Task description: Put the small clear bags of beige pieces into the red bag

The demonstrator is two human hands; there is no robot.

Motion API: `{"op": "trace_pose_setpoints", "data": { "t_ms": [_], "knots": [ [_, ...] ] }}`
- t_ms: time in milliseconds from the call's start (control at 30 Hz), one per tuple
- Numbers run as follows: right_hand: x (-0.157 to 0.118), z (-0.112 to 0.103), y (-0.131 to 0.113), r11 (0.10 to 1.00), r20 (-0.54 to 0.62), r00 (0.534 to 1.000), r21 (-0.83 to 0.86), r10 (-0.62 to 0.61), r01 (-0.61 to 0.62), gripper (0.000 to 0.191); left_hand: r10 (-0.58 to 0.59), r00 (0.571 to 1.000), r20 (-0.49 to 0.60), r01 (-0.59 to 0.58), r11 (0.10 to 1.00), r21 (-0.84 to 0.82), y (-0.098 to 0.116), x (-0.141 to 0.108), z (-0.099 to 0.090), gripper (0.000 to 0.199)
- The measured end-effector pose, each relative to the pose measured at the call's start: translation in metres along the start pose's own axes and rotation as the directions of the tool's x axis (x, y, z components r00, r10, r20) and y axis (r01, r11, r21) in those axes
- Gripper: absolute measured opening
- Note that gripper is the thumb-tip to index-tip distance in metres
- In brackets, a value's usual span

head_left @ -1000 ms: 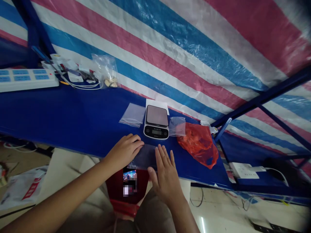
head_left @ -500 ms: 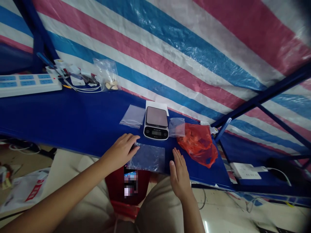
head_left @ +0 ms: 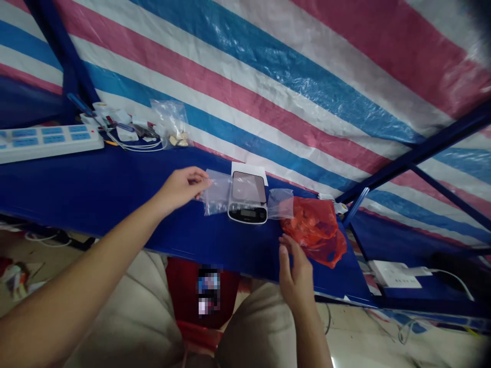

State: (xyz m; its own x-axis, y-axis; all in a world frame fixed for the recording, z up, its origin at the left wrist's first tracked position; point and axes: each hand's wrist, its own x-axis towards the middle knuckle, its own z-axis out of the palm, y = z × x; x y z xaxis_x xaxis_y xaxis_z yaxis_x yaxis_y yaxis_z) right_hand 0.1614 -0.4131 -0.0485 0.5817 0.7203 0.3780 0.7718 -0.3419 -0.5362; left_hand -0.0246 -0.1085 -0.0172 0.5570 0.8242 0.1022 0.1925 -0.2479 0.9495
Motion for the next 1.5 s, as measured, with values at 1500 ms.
{"op": "trace_pose_setpoints", "data": {
  "t_ms": [1500],
  "knots": [
    [-0.011,0.032,-0.049,0.942,0.191,0.956,-0.212,-0.222,0.261,0.044,0.451,0.724,0.522,-0.687,0.539,0.487,-0.013,-0.121,0.092,0.040]
  ]
}}
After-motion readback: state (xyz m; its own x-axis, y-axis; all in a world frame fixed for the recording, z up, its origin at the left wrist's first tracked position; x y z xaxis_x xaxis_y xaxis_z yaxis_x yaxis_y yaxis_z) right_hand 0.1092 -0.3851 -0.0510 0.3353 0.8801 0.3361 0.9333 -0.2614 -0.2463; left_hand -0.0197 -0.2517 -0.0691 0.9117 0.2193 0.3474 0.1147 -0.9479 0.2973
